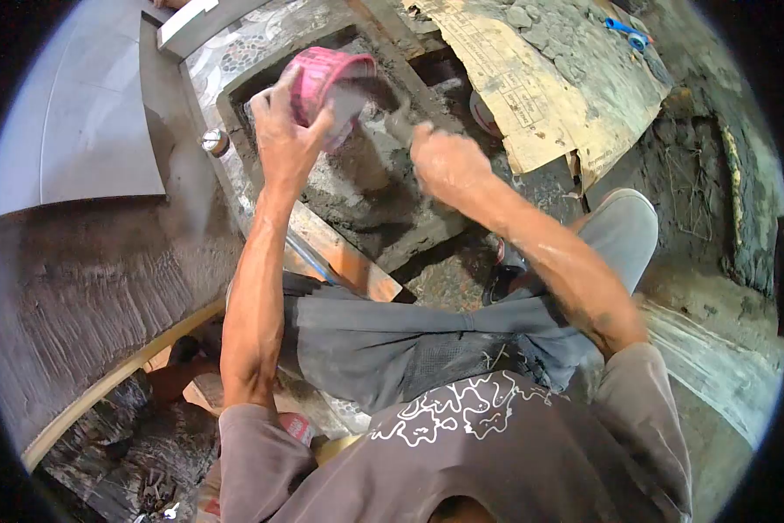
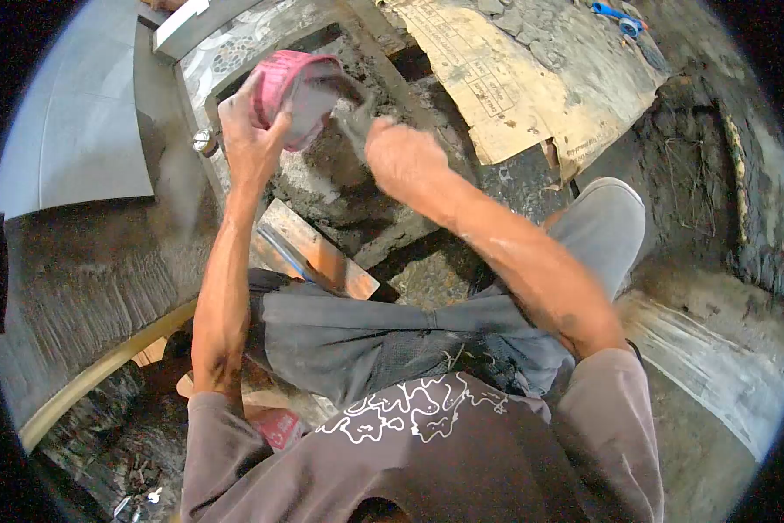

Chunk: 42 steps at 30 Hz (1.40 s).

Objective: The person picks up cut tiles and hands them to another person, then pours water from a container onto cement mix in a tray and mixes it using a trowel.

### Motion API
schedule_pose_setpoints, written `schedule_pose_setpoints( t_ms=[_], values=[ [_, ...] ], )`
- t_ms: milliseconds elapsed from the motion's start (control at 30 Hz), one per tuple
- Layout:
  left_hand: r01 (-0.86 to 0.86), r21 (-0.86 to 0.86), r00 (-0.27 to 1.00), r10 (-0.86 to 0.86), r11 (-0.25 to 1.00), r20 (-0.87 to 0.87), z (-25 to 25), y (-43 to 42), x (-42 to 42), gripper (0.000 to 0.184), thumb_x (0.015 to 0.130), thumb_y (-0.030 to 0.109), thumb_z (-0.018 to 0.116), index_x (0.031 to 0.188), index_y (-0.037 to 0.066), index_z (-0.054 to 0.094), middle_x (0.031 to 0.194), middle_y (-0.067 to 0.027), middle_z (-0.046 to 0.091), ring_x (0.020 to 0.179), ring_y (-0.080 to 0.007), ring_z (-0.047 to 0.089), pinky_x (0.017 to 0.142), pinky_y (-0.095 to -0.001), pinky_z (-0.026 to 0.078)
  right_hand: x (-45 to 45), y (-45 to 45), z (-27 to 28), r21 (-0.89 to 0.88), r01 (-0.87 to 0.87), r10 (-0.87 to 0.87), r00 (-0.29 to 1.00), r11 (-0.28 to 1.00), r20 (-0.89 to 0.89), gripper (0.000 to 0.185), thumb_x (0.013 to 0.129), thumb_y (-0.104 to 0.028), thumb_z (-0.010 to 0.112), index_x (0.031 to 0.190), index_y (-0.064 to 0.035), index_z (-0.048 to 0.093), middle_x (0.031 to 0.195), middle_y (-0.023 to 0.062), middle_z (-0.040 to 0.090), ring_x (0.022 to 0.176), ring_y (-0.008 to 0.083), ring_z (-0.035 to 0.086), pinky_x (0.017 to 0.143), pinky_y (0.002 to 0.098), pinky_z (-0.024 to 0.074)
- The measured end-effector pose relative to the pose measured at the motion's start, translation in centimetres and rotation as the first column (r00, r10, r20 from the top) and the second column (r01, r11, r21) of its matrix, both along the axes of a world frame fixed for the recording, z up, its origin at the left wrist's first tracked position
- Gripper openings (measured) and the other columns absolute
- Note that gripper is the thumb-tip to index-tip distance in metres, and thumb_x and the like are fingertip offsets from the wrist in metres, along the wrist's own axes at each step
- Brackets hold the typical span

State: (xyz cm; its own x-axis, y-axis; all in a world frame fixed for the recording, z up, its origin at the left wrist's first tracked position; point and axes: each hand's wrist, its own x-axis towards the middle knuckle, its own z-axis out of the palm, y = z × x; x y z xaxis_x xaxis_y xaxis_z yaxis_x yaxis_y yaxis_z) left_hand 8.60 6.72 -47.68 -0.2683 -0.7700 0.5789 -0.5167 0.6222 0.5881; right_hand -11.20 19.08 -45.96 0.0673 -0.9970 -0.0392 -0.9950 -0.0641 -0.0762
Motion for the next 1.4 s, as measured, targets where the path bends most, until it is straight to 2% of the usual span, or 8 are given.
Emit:
schedule_pose_setpoints(
  t_ms=[200, 400, 733, 867, 1100, 1133, 1267, 1400],
  values=[
    [0.012, -0.016, 1.000, -0.011, 1.000, 0.026, -1.3, -1.1, 0.8, 0.066, 0.072, 0.021, 0.076, 0.132, 0.015, 0.051, 0.110, -0.0159, 0.047, 0.102, -0.0304, 0.049, 0.089, -0.0407, 0.045, -1.7, 0.7, 1.1, 0.302, -0.236, 0.055, 0.862, 0.923, 0.505, 0.047, 0.085, -0.029, 0.062, 0.104, 0.0125, 0.048, 0.081, 0.0315, 0.062, 0.087, 0.0475, 0.062, 0.074, 0.0490, 0.0502],
    [0.100, -0.027, 0.995, -0.100, 0.995, 0.012, -1.2, -1.9, 0.2, 0.067, 0.070, 0.017, 0.074, 0.132, 0.014, 0.051, 0.111, -0.0156, 0.047, 0.102, -0.0299, 0.050, 0.089, -0.0399, 0.046, -1.0, 0.3, -1.2, 0.159, 0.158, -0.177, 0.978, 0.974, 0.112, 0.046, 0.085, -0.029, 0.061, 0.102, 0.0118, 0.048, 0.083, 0.0335, 0.061, 0.086, 0.0460, 0.063, 0.075, 0.0508, 0.0502],
    [0.148, 0.009, 0.988, -0.149, 0.989, 0.029, -1.5, -2.7, -0.8, 0.053, 0.078, 0.019, 0.073, 0.128, 0.014, 0.057, 0.101, -0.0083, 0.056, 0.093, -0.0233, 0.051, 0.087, -0.0360, 0.043, -1.1, -0.1, -2.1, -0.044, 0.157, -0.158, 0.988, 0.987, -0.004, 0.044, 0.081, -0.024, 0.065, 0.102, 0.0120, 0.051, 0.081, 0.0319, 0.062, 0.078, 0.0486, 0.063, 0.071, 0.0509, 0.0517],
    [0.151, 0.004, 0.988, -0.151, 0.989, 0.044, -2.4, -2.3, -1.4, 0.052, 0.079, 0.020, 0.072, 0.129, 0.013, 0.057, 0.104, -0.0090, 0.057, 0.100, -0.0253, 0.052, 0.091, -0.0364, 0.042, -0.2, 0.5, -0.3, 0.281, -0.141, 0.017, 0.915, 0.949, 0.404, 0.044, 0.082, -0.027, 0.064, 0.097, 0.0133, 0.053, 0.081, 0.0320, 0.062, 0.079, 0.0485, 0.063, 0.071, 0.0502, 0.0513],
    [0.178, -0.005, 0.984, -0.178, 0.984, -0.010, -1.1, -2.6, -0.9, 0.046, 0.081, 0.019, 0.070, 0.125, 0.011, 0.059, 0.111, -0.0091, 0.059, 0.106, -0.0251, 0.052, 0.095, -0.0363, 0.041, -0.9, -1.1, 1.0, 0.291, 0.037, -0.131, 0.941, 0.956, 0.311, 0.040, 0.083, -0.026, 0.061, 0.093, 0.0121, 0.055, 0.082, 0.0337, 0.062, 0.081, 0.0501, 0.061, 0.073, 0.0523, 0.0499],
    [0.185, -0.012, 0.983, -0.185, 0.983, -0.007, -1.5, -2.6, -1.1, 0.046, 0.081, 0.019, 0.070, 0.125, 0.011, 0.059, 0.112, -0.0093, 0.059, 0.106, -0.0250, 0.052, 0.096, -0.0363, 0.041, -0.3, -1.3, 0.5, 0.289, -0.113, 0.043, 0.971, 0.951, 0.237, 0.037, 0.086, -0.026, 0.061, 0.089, 0.0105, 0.057, 0.076, 0.0260, 0.064, 0.070, 0.0413, 0.064, 0.063, 0.0472, 0.0521],
    [0.190, -0.001, 0.982, -0.190, 0.982, 0.016, -2.2, -2.4, 0.1, 0.046, 0.081, 0.018, 0.070, 0.126, 0.010, 0.059, 0.114, -0.0101, 0.059, 0.107, -0.0243, 0.052, 0.097, -0.0360, 0.040, 0.3, -0.6, 4.2, 0.699, -0.214, -0.536, 0.503, 0.682, 0.678, 0.033, 0.092, -0.030, 0.059, 0.084, 0.0026, 0.058, 0.064, 0.0037, 0.054, 0.054, 0.0114, 0.055, 0.046, 0.0290, 0.0464],
    [0.188, -0.034, 0.982, -0.189, 0.982, -0.010, -2.9, -3.2, 0.8, 0.051, 0.078, 0.019, 0.073, 0.126, 0.013, 0.059, 0.110, -0.0101, 0.058, 0.106, -0.0257, 0.051, 0.093, -0.0367, 0.042, -1.9, -1.2, 6.1, 0.642, -0.175, -0.470, 0.545, 0.746, 0.694, 0.034, 0.091, -0.032, 0.060, 0.092, 0.0018, 0.058, 0.067, 0.0081, 0.058, 0.052, 0.0138, 0.056, 0.044, 0.0316, 0.0463]
  ],
)
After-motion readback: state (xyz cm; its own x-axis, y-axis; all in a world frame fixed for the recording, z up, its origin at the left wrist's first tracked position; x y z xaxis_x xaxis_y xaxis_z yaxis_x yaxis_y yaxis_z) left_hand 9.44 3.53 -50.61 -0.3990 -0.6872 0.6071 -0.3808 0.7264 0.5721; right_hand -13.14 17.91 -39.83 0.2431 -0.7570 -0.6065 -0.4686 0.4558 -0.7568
